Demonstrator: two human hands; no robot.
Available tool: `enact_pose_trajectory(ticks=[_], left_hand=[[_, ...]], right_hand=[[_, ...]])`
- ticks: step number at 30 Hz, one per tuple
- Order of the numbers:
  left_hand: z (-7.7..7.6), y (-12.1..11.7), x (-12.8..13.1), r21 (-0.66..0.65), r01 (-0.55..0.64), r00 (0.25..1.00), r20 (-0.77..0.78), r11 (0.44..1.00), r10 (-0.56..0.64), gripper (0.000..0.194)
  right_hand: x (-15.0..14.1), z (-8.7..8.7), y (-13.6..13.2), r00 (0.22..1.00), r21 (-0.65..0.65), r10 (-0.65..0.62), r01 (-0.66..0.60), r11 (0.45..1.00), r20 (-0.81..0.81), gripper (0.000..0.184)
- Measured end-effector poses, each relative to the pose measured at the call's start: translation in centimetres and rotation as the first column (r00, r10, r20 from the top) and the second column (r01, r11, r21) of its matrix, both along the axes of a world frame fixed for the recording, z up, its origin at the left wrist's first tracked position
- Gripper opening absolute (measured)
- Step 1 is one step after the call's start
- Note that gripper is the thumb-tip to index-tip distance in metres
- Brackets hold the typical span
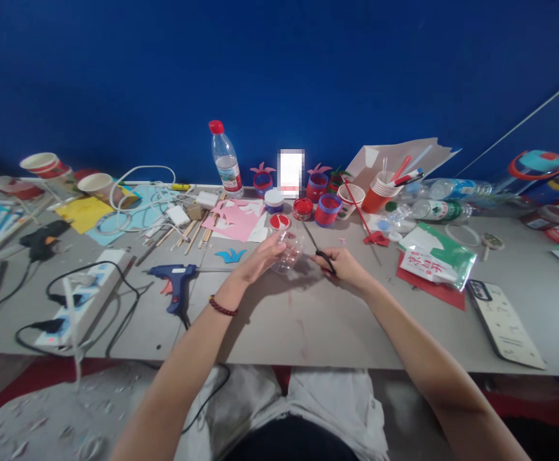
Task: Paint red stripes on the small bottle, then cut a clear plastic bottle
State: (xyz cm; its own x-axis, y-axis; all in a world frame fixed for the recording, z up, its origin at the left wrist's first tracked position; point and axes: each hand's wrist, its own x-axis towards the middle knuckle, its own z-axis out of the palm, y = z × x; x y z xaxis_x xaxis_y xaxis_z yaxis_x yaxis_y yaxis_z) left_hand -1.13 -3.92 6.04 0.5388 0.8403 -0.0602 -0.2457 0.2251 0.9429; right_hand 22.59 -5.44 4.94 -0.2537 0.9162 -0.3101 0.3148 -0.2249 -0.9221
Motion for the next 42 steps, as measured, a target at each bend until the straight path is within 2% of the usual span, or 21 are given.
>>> enact_pose_trajectory(ticks=[3, 7, 10, 14, 19, 23, 30, 42], left_hand=[[-0.36, 0.33, 0.31, 0.077, -0.177, 0.983, -0.04, 0.981, 0.18, 0.066], [-0.75, 0.58, 0.59, 0.146, -0.325, 0.937, -0.087, 0.934, 0.34, 0.063], [-0.9, 0.54, 0.75, 0.185, -0.403, 0.899, -0.106, 0.896, 0.426, 0.066], [-0.87, 0.42, 0.8, 0.323, -0.431, 0.86, -0.138, 0.843, 0.492, 0.065], [-0.86, 0.41, 0.69, 0.411, -0.44, 0.827, -0.162, 0.799, 0.539, 0.06], [-0.85, 0.22, 0.73, 0.444, -0.443, 0.817, -0.158, 0.779, 0.555, 0.061], [-0.78, -0.15, 0.91, 0.415, -0.43, 0.817, -0.2, 0.802, 0.541, 0.066], [-0.75, -0.02, 0.96, 0.411, -0.473, 0.775, -0.227, 0.779, 0.59, 0.071]], right_hand=[[0.17, -0.13, 0.37, 0.996, -0.128, -0.043, 0.032, 0.991, -0.082, 0.053], [0.29, -0.33, 0.64, 0.983, -0.255, -0.077, 0.033, 0.966, -0.166, 0.051], [0.3, -0.42, 0.72, 0.973, -0.275, -0.067, 0.003, 0.962, -0.222, 0.053], [0.21, -0.37, 0.69, 0.96, -0.258, -0.063, -0.011, 0.966, -0.274, 0.054], [0.06, -0.08, 0.43, 0.938, -0.211, -0.058, -0.017, 0.977, -0.343, 0.051], [-0.11, 0.14, 0.19, 0.943, -0.18, -0.024, -0.038, 0.983, -0.331, 0.052], [-0.26, 0.1, 0.04, 0.96, -0.141, 0.015, -0.056, 0.988, -0.279, 0.054], [-0.26, 0.31, -0.16, 0.968, -0.136, 0.037, -0.072, 0.988, -0.247, 0.052]])
